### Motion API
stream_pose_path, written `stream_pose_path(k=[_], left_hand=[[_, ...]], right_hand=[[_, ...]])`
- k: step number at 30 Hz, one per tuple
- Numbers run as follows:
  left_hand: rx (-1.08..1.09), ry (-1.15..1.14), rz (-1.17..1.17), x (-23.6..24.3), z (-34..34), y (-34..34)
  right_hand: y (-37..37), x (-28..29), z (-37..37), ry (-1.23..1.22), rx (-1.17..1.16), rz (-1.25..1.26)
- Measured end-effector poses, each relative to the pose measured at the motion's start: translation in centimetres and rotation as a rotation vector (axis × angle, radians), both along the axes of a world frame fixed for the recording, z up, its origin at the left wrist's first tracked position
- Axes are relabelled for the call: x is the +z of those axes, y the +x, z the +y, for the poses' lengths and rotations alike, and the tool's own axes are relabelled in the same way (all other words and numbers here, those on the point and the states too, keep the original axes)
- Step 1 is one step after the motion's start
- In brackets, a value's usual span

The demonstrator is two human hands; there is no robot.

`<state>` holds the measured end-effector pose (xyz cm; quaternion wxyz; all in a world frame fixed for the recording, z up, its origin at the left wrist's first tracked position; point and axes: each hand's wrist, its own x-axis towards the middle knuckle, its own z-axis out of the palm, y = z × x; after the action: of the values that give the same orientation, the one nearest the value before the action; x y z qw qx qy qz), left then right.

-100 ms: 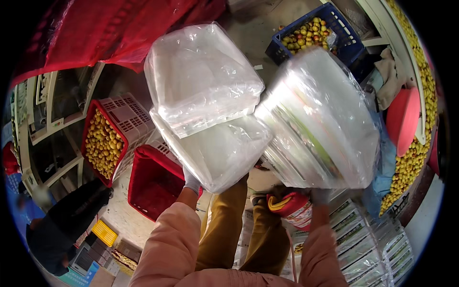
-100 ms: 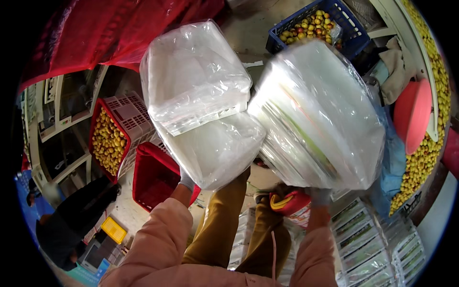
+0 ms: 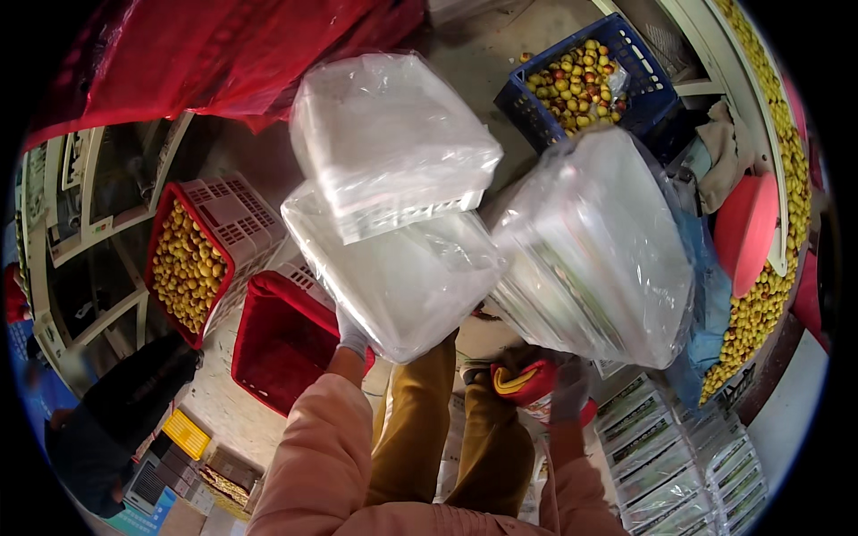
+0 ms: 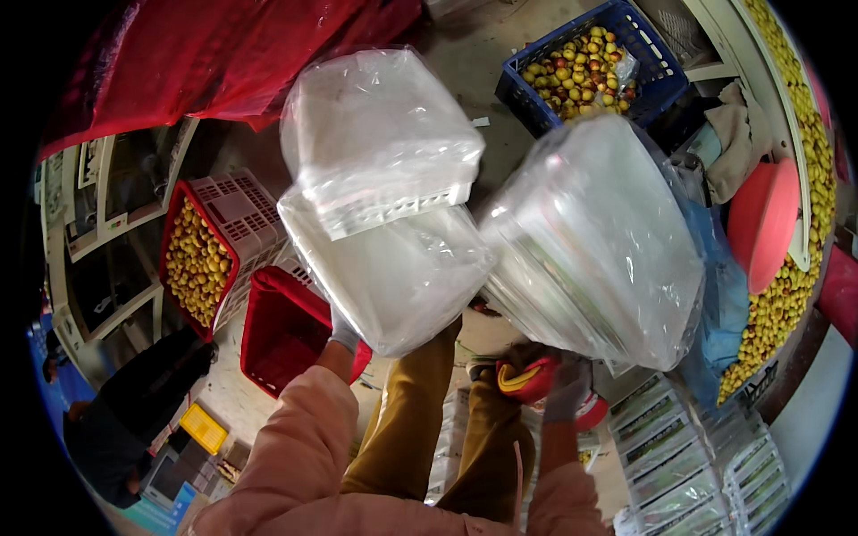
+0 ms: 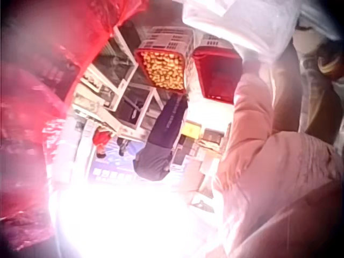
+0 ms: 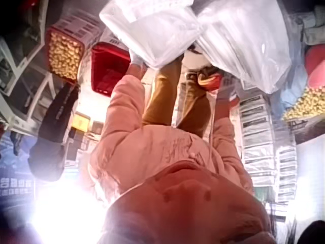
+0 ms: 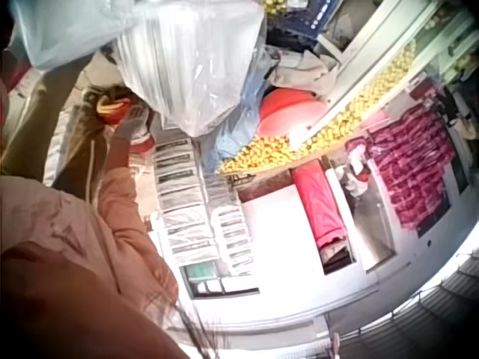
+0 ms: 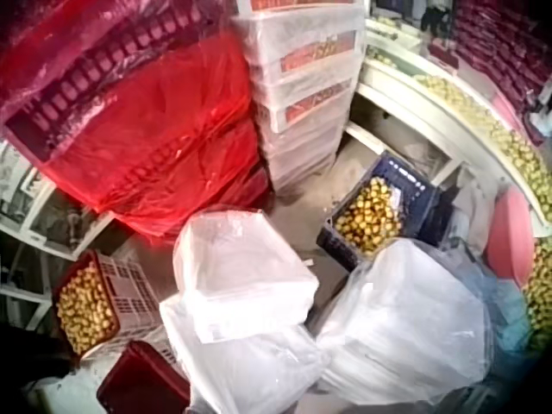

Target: The person sits on the floor and repeatedly scoops small yellow fruits from a large blue bin into white plastic containers. They fill each container, then set it aside and retrieve a new empty one to continue the process.

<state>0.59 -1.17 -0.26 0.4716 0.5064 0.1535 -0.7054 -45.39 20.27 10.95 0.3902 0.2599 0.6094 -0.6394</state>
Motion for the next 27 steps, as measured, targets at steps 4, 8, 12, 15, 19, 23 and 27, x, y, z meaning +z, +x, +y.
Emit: stream_pose_path(k=[4, 8, 12, 15, 19, 23, 27], left_hand=[[-0.078, -0.066, -0.205, -2.4, -0.7, 2.8], [-0.418, -0.089, -0.573, 3.4, -4.9, -1.3], [-0.549, 0.053, -0.579, 7.3, -5.2, -1.8], [-0.457, 0.042, -0.563, 12.7, -7.6, -6.0], [-0.902, 0.129, -0.991, 12.9, -8.1, -9.8], [-0.192, -0.057, -0.454, 10.2, -5.9, -7.0], [-0.248, 0.083, -0.495, 4.8, -1.9, -3.8]], right_hand=[[9.9, 8.0, -6.4, 0.008, 0.418, -0.027], [11.5, 12.0, -25.3, -0.21, 1.093, 0.965], [9.1, 7.8, -44.1, 0.04, 1.216, 1.678], [4.7, 0.7, -48.6, 0.424, 1.355, 1.681], [4.6, -1.5, -47.2, 0.689, 1.699, 1.421], [7.7, -4.0, -43.6, 0.376, 1.387, 1.59], [11.1, -6.6, -38.4, 0.336, 1.547, 1.29]])
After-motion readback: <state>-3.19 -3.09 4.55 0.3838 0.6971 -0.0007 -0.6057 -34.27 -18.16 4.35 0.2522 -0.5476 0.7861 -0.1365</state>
